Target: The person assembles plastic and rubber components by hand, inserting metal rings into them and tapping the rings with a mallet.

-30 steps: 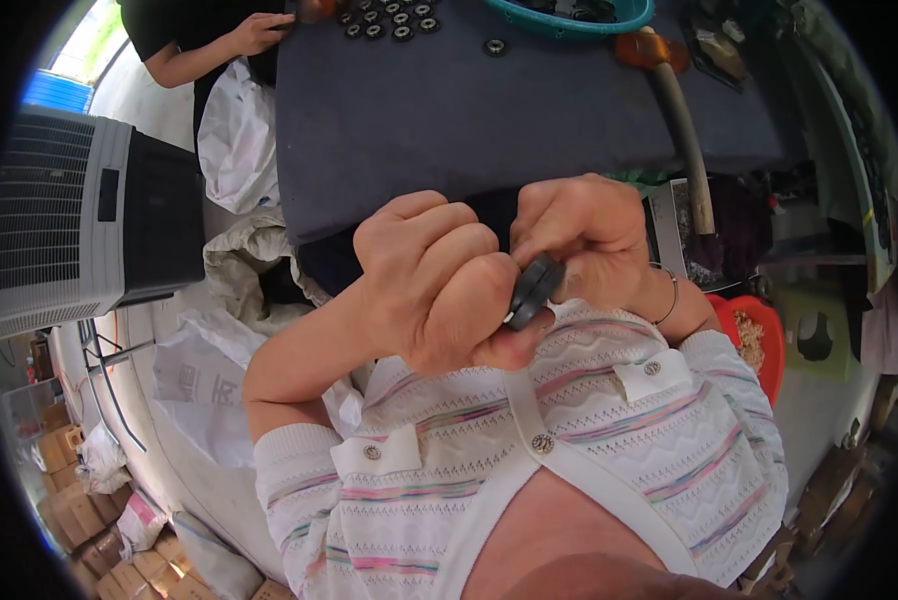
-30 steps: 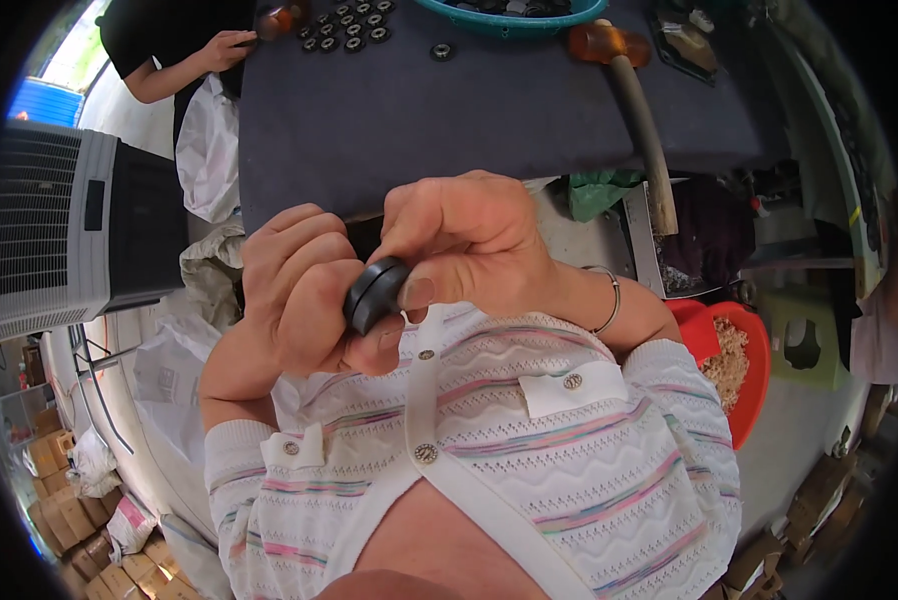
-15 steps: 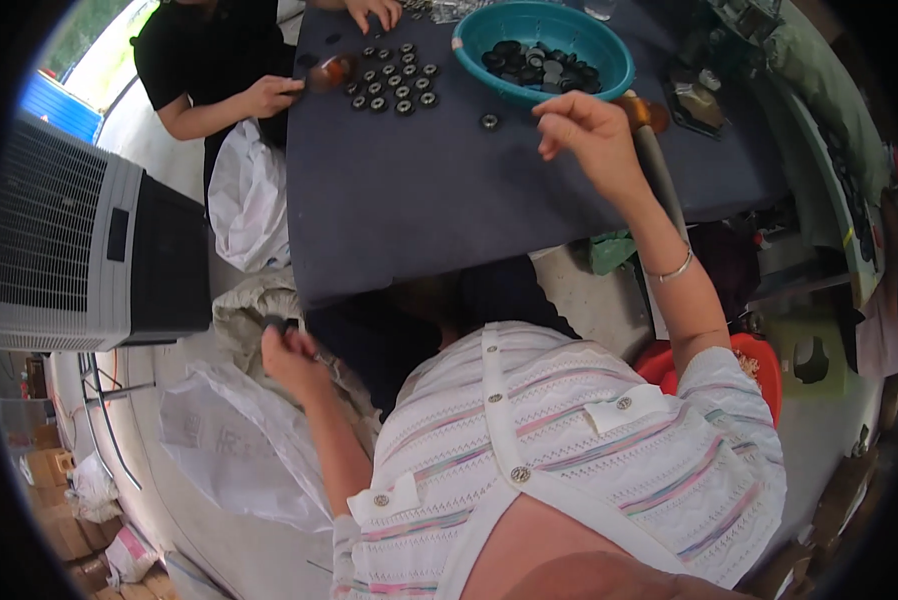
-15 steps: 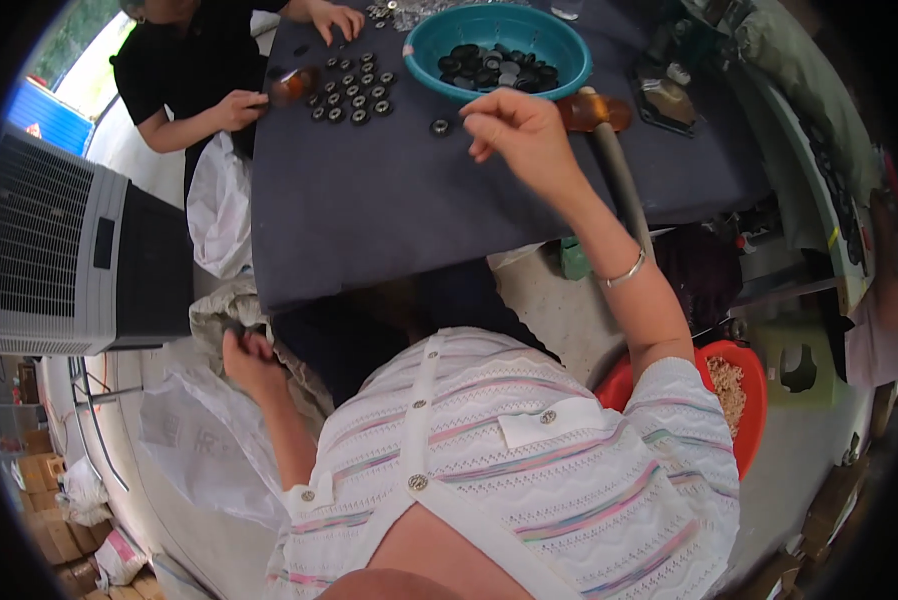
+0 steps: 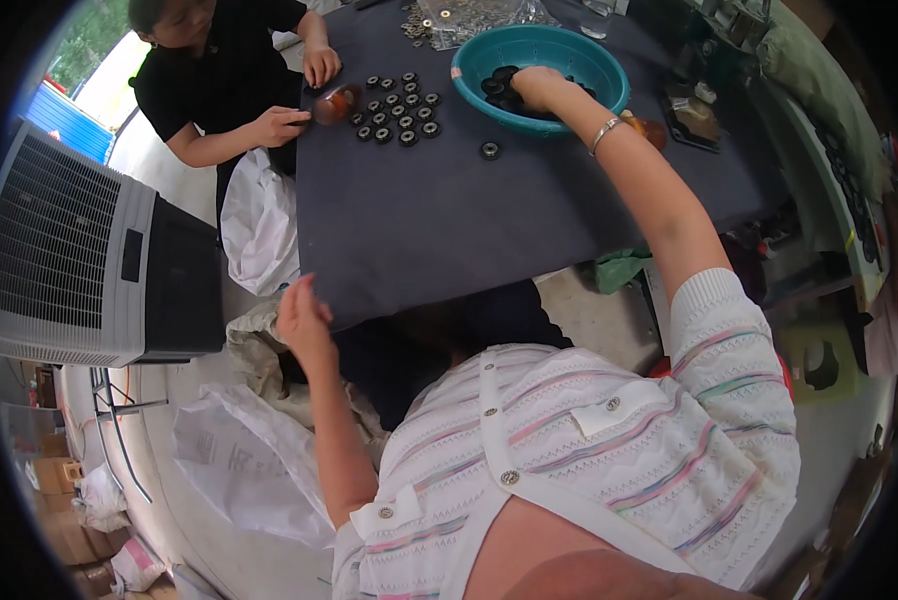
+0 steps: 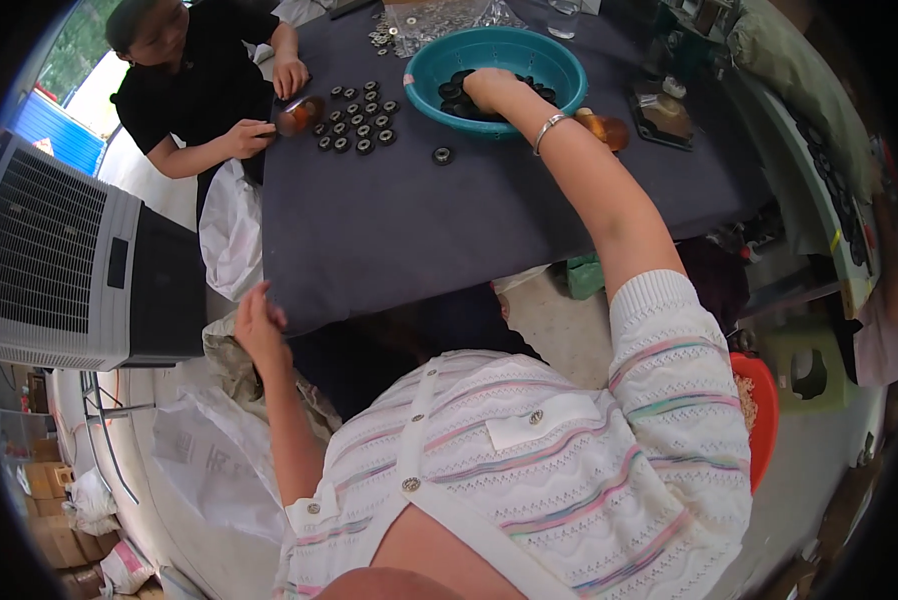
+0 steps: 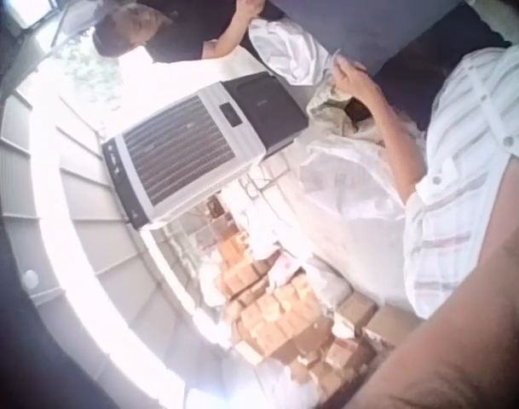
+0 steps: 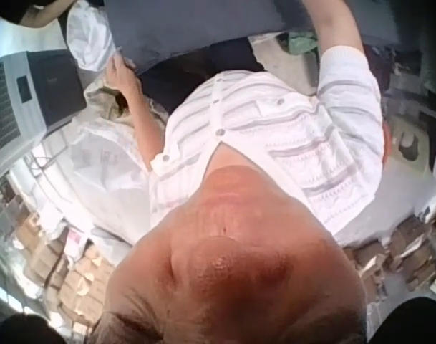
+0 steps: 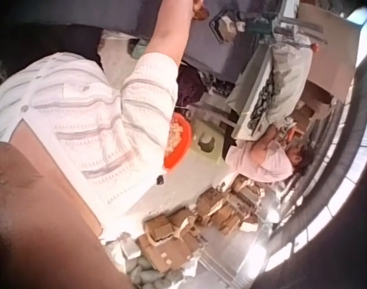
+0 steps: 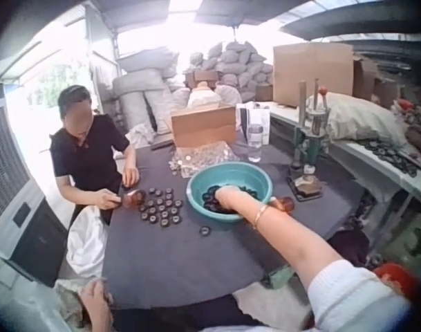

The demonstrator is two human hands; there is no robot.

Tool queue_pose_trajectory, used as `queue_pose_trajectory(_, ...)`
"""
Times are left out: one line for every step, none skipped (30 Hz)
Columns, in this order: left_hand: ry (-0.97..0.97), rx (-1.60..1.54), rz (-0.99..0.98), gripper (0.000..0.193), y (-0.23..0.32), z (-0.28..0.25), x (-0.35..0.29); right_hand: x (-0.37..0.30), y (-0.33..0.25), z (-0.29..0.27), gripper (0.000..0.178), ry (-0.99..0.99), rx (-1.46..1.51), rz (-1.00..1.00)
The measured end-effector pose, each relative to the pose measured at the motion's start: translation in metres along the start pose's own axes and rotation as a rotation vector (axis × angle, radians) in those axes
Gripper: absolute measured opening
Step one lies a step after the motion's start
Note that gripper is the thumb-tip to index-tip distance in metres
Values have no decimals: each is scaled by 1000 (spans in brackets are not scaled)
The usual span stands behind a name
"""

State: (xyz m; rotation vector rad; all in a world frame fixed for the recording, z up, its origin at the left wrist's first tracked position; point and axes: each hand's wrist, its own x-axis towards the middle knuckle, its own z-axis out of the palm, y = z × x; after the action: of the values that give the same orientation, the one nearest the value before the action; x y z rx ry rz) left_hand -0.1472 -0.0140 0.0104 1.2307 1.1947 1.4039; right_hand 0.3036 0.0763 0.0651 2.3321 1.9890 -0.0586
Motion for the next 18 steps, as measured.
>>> queue_pose_trajectory(-92,66,21,16,9,30,3,3,2,2,27,9,-77,-37)
queue_pose_trajectory(-228,147,78,16,15,54,6,5,1,3,27,9,-75,-43)
queue_pose_trajectory(-365,225,134,16,18,77,10,4,-1,2,25,-8,-124,-94)
queue_pose_trajectory(-474,293,294,16,18,100,17,3,-3,0,24,-23,-175,-148)
queue_pose_trajectory(-587,356,455,17,16,125,25,1,-3,-3,24,-23,-180,-147)
queue_pose_trajectory(-608,424,569,17,13,147,31,-2,-5,-8,23,-15,-161,-146)
queue_pose_trajectory(-628,489,682,18,7,168,38,-5,-7,-11,22,-8,-144,-145)
queue_pose_trajectory(-631,594,714,18,3,188,44,-7,-6,-14,22,-5,-155,-150)
queue_pose_trajectory(-639,694,747,20,-1,207,47,-12,0,-15,20,108,-88,-141)
queue_pose_trajectory(-636,679,754,20,-3,226,47,-18,8,-17,19,222,-23,-128)
queue_pose_trajectory(-630,827,719,22,-6,242,47,-23,14,-17,19,224,-34,-132)
queue_pose_trajectory(-623,974,680,24,-9,254,49,-31,20,-15,18,457,64,-220)
queue_pose_trajectory(-624,964,682,24,-12,261,50,-44,22,-13,17,687,166,-301)
queue_pose_trajectory(-661,1022,685,24,-16,259,53,-60,8,-20,17,682,164,-316)
queue_pose_trajectory(-699,1081,683,24,-20,255,55,-83,-14,-35,17,546,520,-247)
queue_pose_trajectory(-696,1082,675,24,-21,253,57,-104,-27,-43,18,397,866,-155)
queue_pose_trajectory(-709,1068,706,25,-21,252,57,-117,-30,-39,18,392,869,-150)
queue_pose_trajectory(-719,1057,734,26,-21,250,56,-128,-33,-34,20,399,1010,-166)
